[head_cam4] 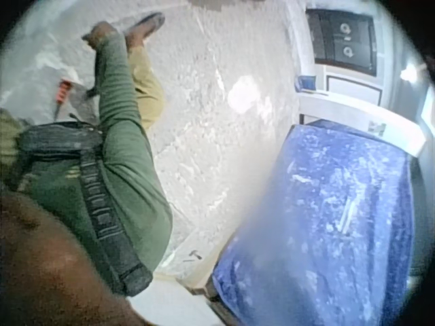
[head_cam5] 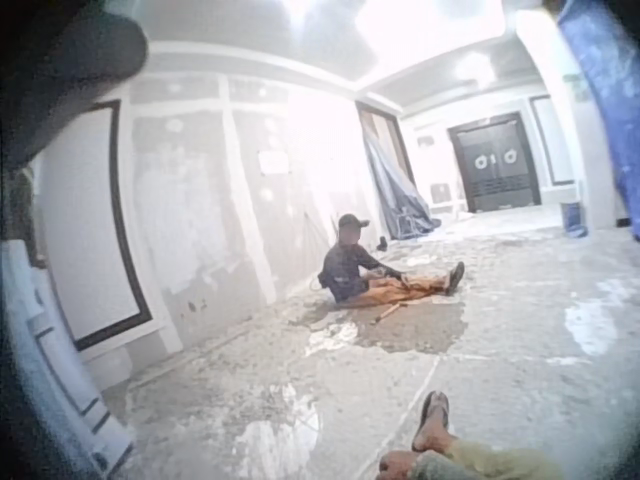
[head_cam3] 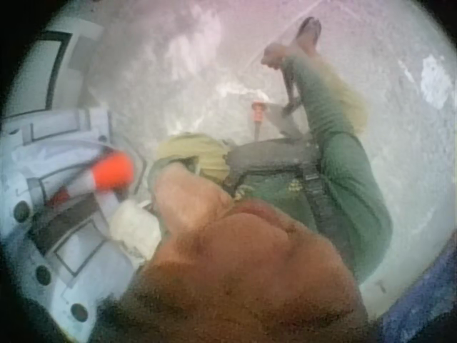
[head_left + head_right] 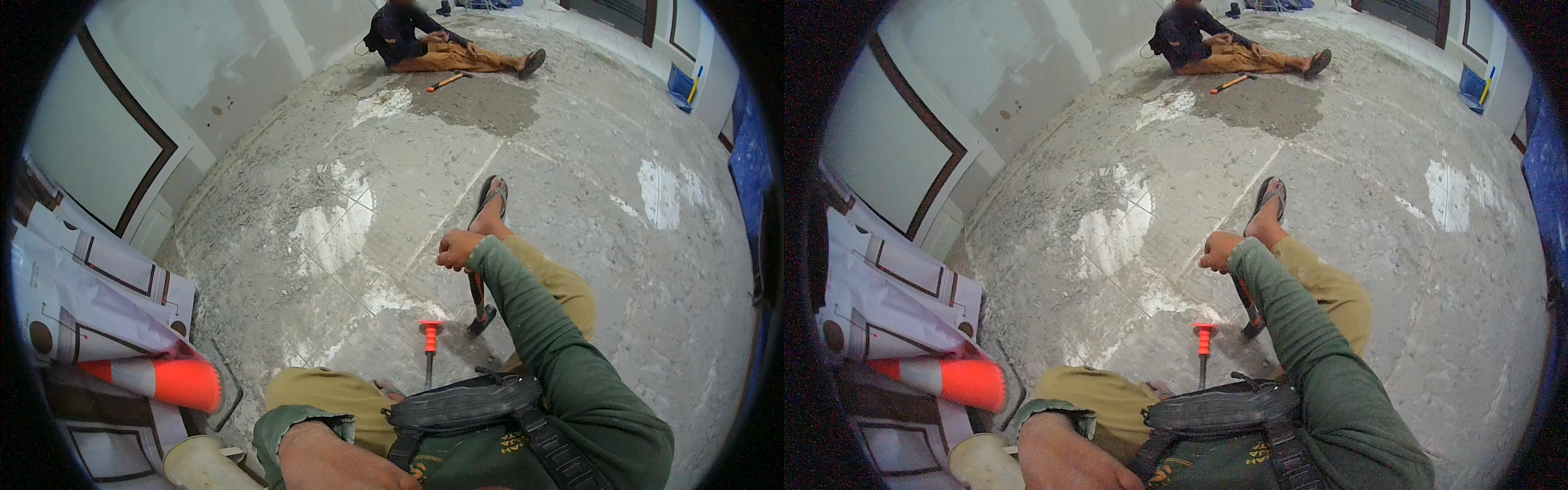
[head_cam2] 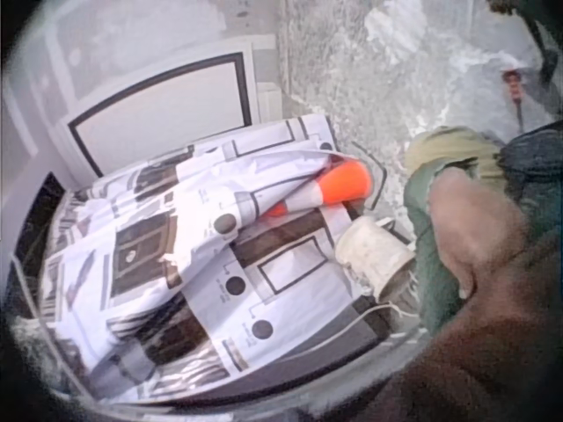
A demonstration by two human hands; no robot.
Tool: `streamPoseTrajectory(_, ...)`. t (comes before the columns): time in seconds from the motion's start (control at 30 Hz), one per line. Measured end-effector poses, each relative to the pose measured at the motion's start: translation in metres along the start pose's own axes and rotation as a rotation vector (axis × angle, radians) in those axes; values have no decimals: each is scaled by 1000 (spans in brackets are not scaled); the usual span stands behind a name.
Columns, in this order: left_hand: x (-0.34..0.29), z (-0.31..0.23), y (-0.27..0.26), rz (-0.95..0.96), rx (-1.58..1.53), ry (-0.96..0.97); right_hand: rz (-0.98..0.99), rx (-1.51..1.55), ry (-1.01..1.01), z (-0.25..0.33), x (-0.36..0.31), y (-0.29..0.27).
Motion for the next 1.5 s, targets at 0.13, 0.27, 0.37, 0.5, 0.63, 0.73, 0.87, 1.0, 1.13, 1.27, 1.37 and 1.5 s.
streamPoseTrajectory(0.13, -4, 12, 7, 193, 90, -130, 47, -9, 7, -4, -6, -3)
streamPoseTrajectory(0.27, -5, 27, 19, 610, 313, -326, 45, 36, -13, -7, 0, -1)
streamPoseTrajectory(0.37, 8, 34, 16, 789, 255, -608, -1, 68, -34, -10, 1, -1)
streamPoseTrajectory(0.5, 3, 29, 10, 285, 110, -310, -12, 51, -22, -10, 0, -2)
streamPoseTrajectory(0.63, -8, 18, 7, -34, 28, -114, 2, 43, -24, 3, -10, -5)
streamPoseTrajectory(0.73, -8, 16, 11, -32, 15, -109, -14, 33, -19, -5, -2, -1)
streamPoseTrajectory(0.87, -5, 18, 10, -40, 41, -69, -8, 38, 1, -11, -4, -2)
streamPoseTrajectory(1.0, -2, 21, 10, -57, 88, -50, -15, 50, -5, -8, -7, -1)
streamPoseTrajectory(1.13, 1, 26, 6, -82, 143, -38, 4, 51, -12, -6, -8, -2)
streamPoseTrajectory(1.27, 1, 29, 1, -122, 236, -9, -8, 70, -7, -2, -13, -3)
streamPoseTrajectory(1.37, 3, 28, 3, -110, 198, -37, 8, 72, 1, -5, -7, 0)
streamPoseTrajectory(1.5, -5, 39, 5, -133, 101, -773, -3, 89, 3, -16, -7, -2)
Point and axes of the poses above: each hand's wrist, its own x-axis towards the middle knuckle, its own y-axis out of the palm, z = x × y, the point moved 5 cm from there along x, towards the middle knuckle, and after that the axes turned 2 degrees about x, right-handed, at the moved point
